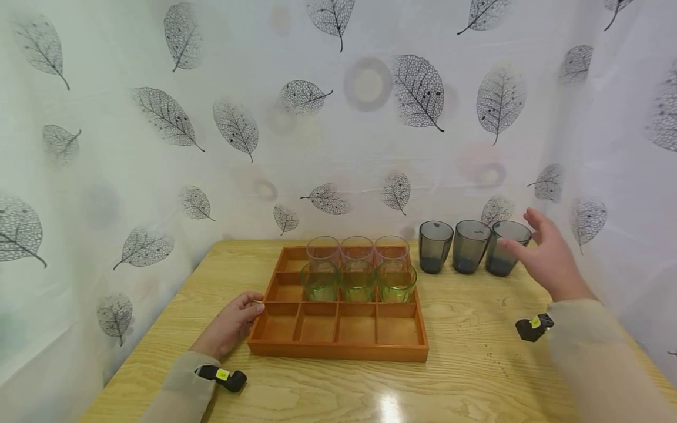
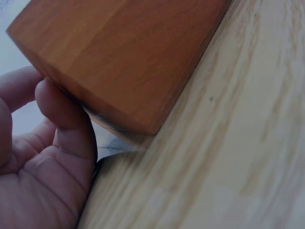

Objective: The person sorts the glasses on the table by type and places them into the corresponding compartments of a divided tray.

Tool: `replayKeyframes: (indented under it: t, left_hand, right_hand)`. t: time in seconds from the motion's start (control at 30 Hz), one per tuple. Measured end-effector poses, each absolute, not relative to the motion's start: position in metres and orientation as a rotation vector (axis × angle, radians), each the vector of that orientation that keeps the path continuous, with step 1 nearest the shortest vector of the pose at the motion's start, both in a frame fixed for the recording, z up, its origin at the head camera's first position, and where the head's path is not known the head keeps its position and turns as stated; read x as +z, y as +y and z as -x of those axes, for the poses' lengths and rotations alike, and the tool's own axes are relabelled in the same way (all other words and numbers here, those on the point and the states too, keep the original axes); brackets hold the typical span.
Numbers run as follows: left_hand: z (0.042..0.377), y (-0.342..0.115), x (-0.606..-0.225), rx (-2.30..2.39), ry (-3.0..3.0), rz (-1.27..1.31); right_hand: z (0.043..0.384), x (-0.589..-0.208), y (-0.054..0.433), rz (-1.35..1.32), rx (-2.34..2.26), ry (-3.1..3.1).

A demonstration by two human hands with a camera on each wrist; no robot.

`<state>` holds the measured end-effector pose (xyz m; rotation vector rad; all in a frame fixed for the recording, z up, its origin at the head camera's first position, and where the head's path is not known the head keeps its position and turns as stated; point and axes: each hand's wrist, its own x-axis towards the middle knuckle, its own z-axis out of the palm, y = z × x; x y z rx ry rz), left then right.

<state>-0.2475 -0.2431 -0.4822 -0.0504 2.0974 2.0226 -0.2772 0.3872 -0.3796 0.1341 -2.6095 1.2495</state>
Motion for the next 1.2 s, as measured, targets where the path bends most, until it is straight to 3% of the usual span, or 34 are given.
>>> replayKeyframes:
  t: [0.53,1.2]
  left_hand:
    - [0.248,-0.244,-0.484,2.024,2.099,0.038]
    - [0.248,-0.244,-0.484,2.059,2.071,0.006]
  right_hand:
    - [0.325,-0.415,0.415,-0.001,1.46,-2.597]
    - [0.329,-0.446,0.403,0.193,1.501,-2.553]
